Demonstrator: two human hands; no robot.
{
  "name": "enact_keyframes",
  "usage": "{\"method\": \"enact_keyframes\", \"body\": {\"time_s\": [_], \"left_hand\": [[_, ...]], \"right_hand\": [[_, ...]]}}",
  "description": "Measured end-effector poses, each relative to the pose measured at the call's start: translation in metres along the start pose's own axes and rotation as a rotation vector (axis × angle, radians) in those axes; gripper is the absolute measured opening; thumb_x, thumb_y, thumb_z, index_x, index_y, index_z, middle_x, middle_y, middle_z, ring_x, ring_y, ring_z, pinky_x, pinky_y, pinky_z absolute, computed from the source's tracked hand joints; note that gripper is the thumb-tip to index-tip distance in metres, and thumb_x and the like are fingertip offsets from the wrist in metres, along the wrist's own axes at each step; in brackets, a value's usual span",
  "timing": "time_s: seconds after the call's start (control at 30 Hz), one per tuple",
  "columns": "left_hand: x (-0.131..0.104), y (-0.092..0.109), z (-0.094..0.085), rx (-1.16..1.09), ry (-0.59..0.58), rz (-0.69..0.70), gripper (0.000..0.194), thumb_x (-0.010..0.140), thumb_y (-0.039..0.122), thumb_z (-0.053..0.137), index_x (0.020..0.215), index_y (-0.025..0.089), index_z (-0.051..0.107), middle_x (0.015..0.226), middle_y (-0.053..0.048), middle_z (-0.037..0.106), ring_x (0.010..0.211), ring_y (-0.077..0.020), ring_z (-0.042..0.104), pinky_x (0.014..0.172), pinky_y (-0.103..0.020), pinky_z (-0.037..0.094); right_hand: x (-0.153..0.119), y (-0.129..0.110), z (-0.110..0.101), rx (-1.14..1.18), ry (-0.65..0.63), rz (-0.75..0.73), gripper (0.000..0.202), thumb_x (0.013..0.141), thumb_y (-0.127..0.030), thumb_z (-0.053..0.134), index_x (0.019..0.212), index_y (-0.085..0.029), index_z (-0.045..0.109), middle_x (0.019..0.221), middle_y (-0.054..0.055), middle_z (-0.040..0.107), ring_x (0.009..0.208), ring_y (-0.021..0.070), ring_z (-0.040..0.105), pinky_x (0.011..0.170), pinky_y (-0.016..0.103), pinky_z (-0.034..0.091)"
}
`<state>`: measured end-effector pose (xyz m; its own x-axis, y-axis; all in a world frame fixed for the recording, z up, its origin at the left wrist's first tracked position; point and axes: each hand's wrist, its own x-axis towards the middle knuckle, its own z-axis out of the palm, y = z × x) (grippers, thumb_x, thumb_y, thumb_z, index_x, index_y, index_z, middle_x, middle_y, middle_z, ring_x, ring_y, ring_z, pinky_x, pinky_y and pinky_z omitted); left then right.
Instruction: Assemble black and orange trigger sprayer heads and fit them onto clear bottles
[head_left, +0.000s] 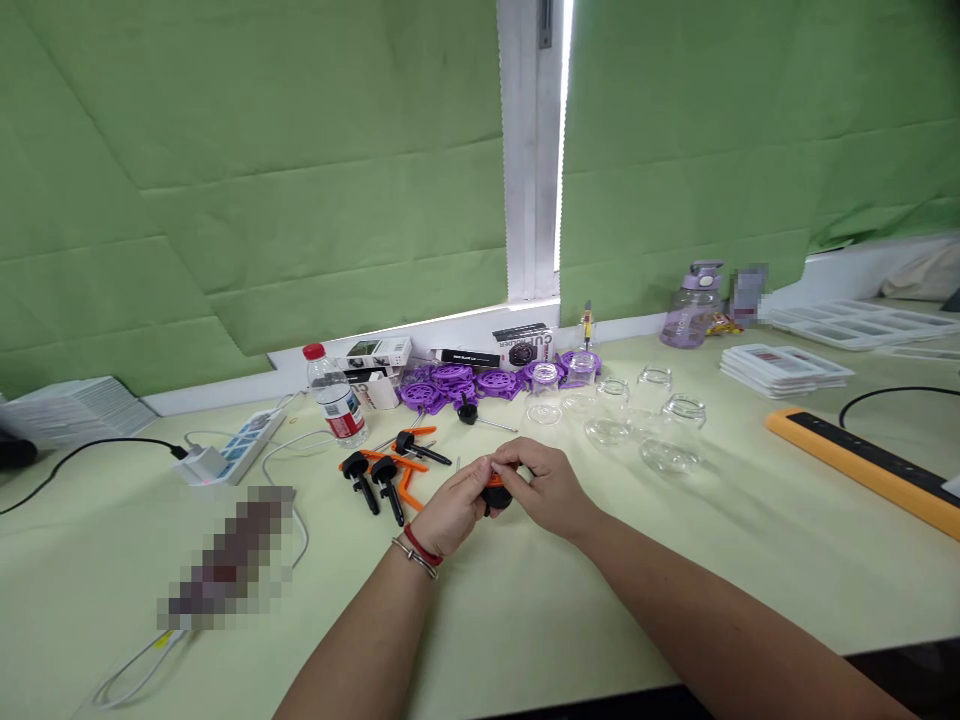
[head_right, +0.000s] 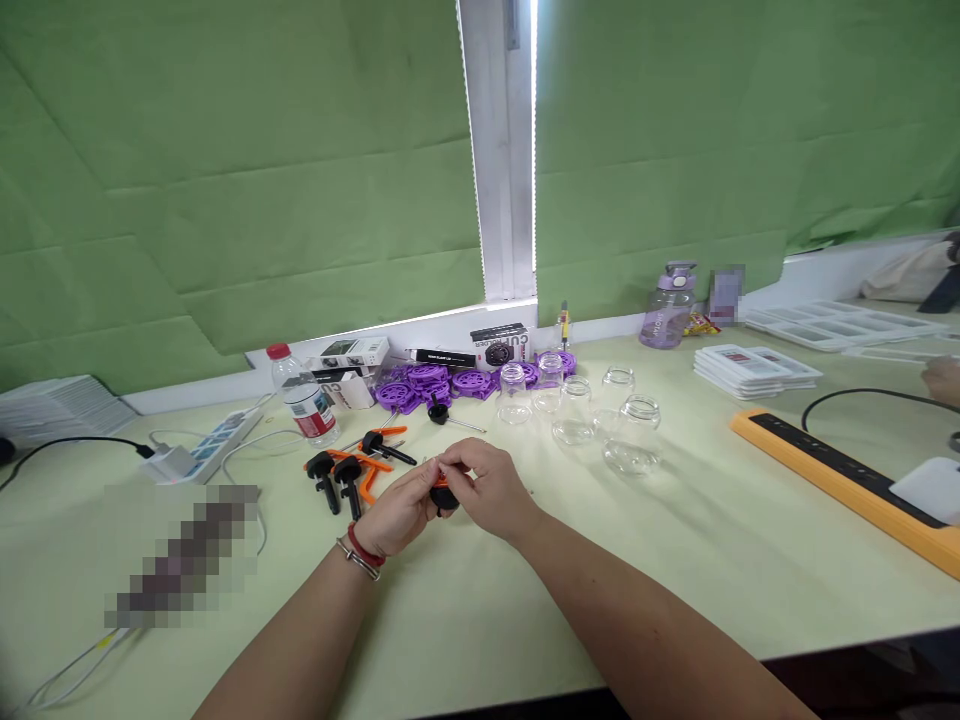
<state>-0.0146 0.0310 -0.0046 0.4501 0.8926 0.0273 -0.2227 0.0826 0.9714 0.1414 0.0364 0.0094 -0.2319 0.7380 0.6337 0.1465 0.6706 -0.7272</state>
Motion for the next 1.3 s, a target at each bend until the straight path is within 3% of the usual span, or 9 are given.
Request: {"method": "enact_keyframes", "body": {"time_s": [0.3, 0.53, 0.7, 0.8, 0.87, 0.97, 1.03, 1.17, 1.3], "left_hand": [[0.002, 0.001, -0.002, -0.08, 0.037, 0.01, 0.035, 0.088, 0.046, 0.045, 0.078, 0.014, 0.057, 0.074, -0.002, 0.05, 0.064, -0.0102, 0.045, 0.058, -0.024, 0.037], [0.004, 0.001, -0.006, -0.101, 0.101, -0.01, 0.032, 0.085, 0.045, 0.051, 0.088, 0.014, 0.06, 0.073, -0.003, 0.056, 0.062, -0.0115, 0.05, 0.057, -0.025, 0.04], [0.006, 0.007, -0.007, -0.177, 0.185, -0.02, 0.024, 0.082, 0.036, 0.057, 0.088, 0.013, 0.059, 0.07, -0.003, 0.057, 0.058, -0.0125, 0.053, 0.057, -0.027, 0.044], [0.009, 0.011, -0.015, -0.279, 0.356, 0.042, 0.015, 0.082, 0.025, 0.053, 0.087, 0.012, 0.059, 0.068, -0.003, 0.057, 0.059, -0.0136, 0.055, 0.062, -0.031, 0.049], [0.011, 0.014, -0.022, -0.373, 0.469, 0.069, 0.011, 0.082, 0.019, 0.049, 0.083, 0.012, 0.057, 0.068, -0.004, 0.057, 0.059, -0.0136, 0.056, 0.065, -0.034, 0.052], [0.013, 0.016, -0.03, -0.495, 0.563, 0.096, 0.012, 0.084, 0.015, 0.044, 0.079, 0.012, 0.055, 0.071, -0.006, 0.058, 0.061, -0.0138, 0.058, 0.07, -0.037, 0.054], [0.014, 0.017, -0.031, -0.544, 0.622, 0.108, 0.014, 0.086, 0.014, 0.042, 0.078, 0.012, 0.054, 0.071, -0.007, 0.059, 0.064, -0.0146, 0.061, 0.072, -0.038, 0.055], [0.016, 0.017, -0.03, -0.583, 0.679, 0.099, 0.017, 0.088, 0.014, 0.04, 0.08, 0.01, 0.055, 0.073, -0.009, 0.061, 0.071, -0.0174, 0.064, 0.076, -0.039, 0.055], [0.016, 0.016, -0.028, -0.59, 0.659, 0.102, 0.018, 0.088, 0.012, 0.04, 0.082, 0.008, 0.056, 0.078, -0.013, 0.065, 0.078, -0.0198, 0.066, 0.078, -0.039, 0.055]], "right_hand": [[0.004, 0.004, -0.002, -0.175, -0.128, -0.177, 0.022, 0.084, -0.013, 0.048, 0.094, -0.022, 0.065, 0.09, 0.006, 0.068, 0.085, 0.0182, 0.059, 0.079, 0.034, 0.048], [0.007, 0.008, -0.005, -0.288, -0.287, -0.255, 0.022, 0.083, -0.016, 0.053, 0.097, -0.024, 0.067, 0.102, 0.006, 0.066, 0.093, 0.0189, 0.057, 0.088, 0.038, 0.043], [0.009, 0.02, -0.009, -0.482, -0.124, -0.28, 0.025, 0.087, -0.021, 0.048, 0.106, -0.023, 0.064, 0.117, 0.008, 0.06, 0.11, 0.0237, 0.049, 0.097, 0.045, 0.033], [0.012, 0.027, -0.016, -0.533, 0.088, -0.139, 0.024, 0.087, -0.02, 0.046, 0.103, -0.018, 0.063, 0.108, 0.01, 0.062, 0.104, 0.0229, 0.053, 0.092, 0.04, 0.038], [0.015, 0.034, -0.022, -0.587, 0.145, 0.082, 0.022, 0.085, -0.02, 0.046, 0.1, -0.017, 0.062, 0.099, 0.01, 0.063, 0.093, 0.0217, 0.056, 0.08, 0.035, 0.042], [0.017, 0.046, -0.03, -0.683, -0.019, 0.471, 0.017, 0.08, -0.027, 0.054, 0.089, -0.017, 0.063, 0.089, 0.009, 0.064, 0.076, 0.0208, 0.058, 0.06, 0.03, 0.041], [0.017, 0.052, -0.032, -0.708, -0.168, 0.632, 0.018, 0.075, -0.035, 0.061, 0.079, -0.017, 0.062, 0.08, 0.009, 0.064, 0.067, 0.0202, 0.058, 0.053, 0.028, 0.036], [0.016, 0.056, -0.03, -0.737, -0.269, 0.684, 0.018, 0.071, -0.035, 0.065, 0.074, -0.017, 0.061, 0.07, 0.007, 0.062, 0.06, 0.0189, 0.057, 0.047, 0.026, 0.032], [0.015, 0.056, -0.024, -0.803, -0.28, 0.637, 0.013, 0.071, -0.03, 0.064, 0.075, -0.017, 0.063, 0.08, 0.009, 0.062, 0.064, 0.0187, 0.058, 0.048, 0.026, 0.031]]}}
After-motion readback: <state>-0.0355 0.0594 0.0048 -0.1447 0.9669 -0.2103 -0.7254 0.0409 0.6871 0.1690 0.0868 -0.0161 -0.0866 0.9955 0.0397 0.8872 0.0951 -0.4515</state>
